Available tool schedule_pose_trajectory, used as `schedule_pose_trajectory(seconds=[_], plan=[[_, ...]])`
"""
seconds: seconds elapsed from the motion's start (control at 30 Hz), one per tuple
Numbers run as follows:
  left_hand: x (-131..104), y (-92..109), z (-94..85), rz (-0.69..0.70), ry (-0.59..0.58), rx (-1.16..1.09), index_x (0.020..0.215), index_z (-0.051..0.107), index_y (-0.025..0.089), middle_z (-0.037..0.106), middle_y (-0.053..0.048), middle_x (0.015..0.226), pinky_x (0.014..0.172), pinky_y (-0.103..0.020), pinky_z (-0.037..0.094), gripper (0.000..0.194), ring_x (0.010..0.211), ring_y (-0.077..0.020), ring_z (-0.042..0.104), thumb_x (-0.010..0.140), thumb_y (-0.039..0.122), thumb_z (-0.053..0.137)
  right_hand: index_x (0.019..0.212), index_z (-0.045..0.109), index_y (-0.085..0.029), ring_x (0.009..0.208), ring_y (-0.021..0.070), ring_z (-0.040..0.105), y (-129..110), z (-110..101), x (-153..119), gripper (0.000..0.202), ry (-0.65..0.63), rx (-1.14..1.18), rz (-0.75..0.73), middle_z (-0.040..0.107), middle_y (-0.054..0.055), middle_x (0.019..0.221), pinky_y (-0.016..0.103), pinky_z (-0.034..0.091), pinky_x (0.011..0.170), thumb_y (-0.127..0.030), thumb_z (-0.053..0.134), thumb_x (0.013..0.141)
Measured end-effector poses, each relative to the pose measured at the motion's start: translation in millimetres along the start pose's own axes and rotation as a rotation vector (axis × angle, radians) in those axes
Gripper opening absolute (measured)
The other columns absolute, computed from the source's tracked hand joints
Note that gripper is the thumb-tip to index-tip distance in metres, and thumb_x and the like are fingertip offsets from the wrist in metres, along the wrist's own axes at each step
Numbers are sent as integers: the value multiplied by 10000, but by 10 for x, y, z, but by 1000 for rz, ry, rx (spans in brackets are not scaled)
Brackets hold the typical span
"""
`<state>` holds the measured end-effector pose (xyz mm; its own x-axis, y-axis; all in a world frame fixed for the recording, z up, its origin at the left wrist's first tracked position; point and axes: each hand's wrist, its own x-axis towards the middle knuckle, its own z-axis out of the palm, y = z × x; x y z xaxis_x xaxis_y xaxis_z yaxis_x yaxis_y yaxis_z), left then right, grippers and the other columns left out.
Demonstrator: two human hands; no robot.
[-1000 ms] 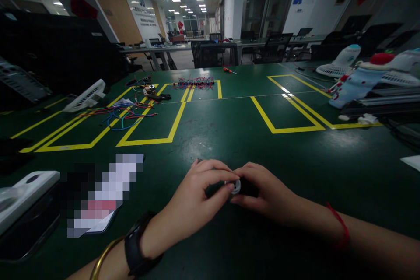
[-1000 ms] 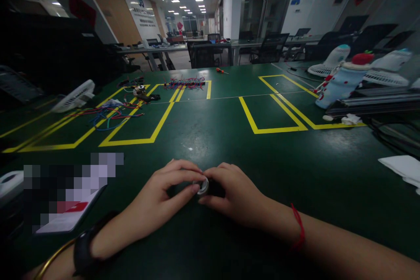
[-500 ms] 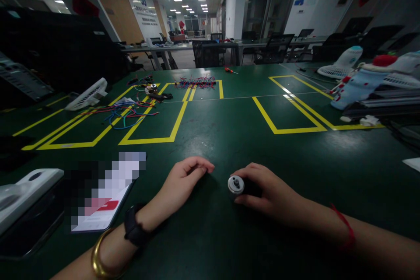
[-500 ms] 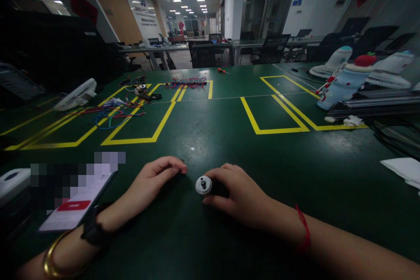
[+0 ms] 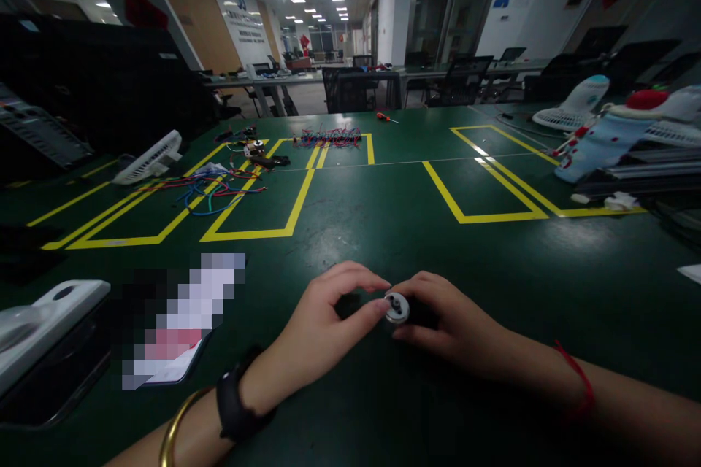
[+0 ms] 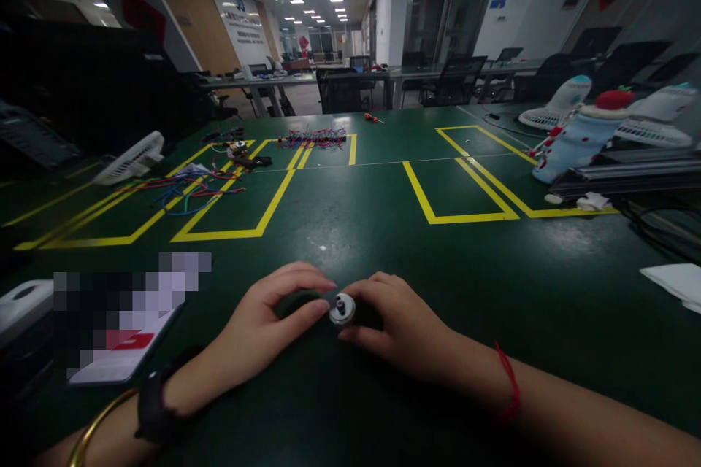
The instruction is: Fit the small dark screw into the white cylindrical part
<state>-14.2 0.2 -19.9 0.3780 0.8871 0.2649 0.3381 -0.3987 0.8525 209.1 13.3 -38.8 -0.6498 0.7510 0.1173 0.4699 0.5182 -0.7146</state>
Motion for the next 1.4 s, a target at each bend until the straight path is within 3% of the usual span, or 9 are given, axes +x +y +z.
schedule_pose_trajectory(seconds=[0.13,0.33,0.53,0.67,0.8,1.0,1.1,1.23,1.4], plan=[[31,104,71,66,-65,26,955,717,198,639,-31,953,824,-280,471,112,912,-169,613,889,160,635,1113,593,-246,940,201,559,6,16,-2,323,5,-12,-22,637,18,1026,356,428,816,-328,704,821],[30,24,-35,18,40,4,959,705,225,629,-9,952,823,-282,460,103,916,-163,606,900,177,635,1148,579,-268,952,199,561,-7,-3,-11,357,5,6,9,629,16,1056,359,436,831,-327,706,819],[-31,-245,-116,-10,-142,168,956,740,277,631,-10,975,844,-324,441,121,936,-185,595,873,213,680,1137,585,-259,934,184,577,-8,-5,-33,335,17,67,45,618,23,1049,333,462,810,-277,696,821],[-50,-319,-80,28,-161,363,931,751,326,631,-1,1051,908,-380,387,144,1027,-219,555,830,226,731,1133,590,-253,927,186,583,0,-2,-23,334,14,69,71,609,30,1048,331,476,798,-280,696,817],[-55,-285,-93,-5,-163,291,1056,713,336,641,-2,1096,944,-394,371,279,1062,-233,547,801,230,755,1142,585,-250,937,185,583,-9,-13,-23,340,11,70,69,606,33,1054,333,479,811,-268,692,819],[-34,-379,-162,-245,180,-112,1020,693,227,686,-32,1001,883,-333,436,155,969,-212,618,898,256,604,1150,583,-269,952,177,583,-27,-32,-37,340,-1,78,72,609,21,1077,329,486,828,-277,688,827],[-10,-495,-199,-291,264,-185,1031,647,199,692,-35,924,829,-321,475,174,898,-200,649,928,284,536,1160,581,-276,968,182,582,-19,-43,-39,349,-10,81,82,607,22,1095,339,489,839,-291,687,828],[-5,-564,-233,-311,295,-245,1064,616,173,686,-54,954,864,-339,482,210,922,-204,657,926,304,527,1166,580,-272,969,188,584,-18,-51,-39,349,-6,79,73,610,29,1095,351,489,842,-293,682,833],[-10,-447,-236,-310,234,-206,1042,621,165,679,-62,957,867,-368,476,196,925,-209,646,921,281,519,1167,583,-258,961,194,586,-25,-45,-37,348,-2,85,62,614,40,1091,356,490,835,-281,679,833]])
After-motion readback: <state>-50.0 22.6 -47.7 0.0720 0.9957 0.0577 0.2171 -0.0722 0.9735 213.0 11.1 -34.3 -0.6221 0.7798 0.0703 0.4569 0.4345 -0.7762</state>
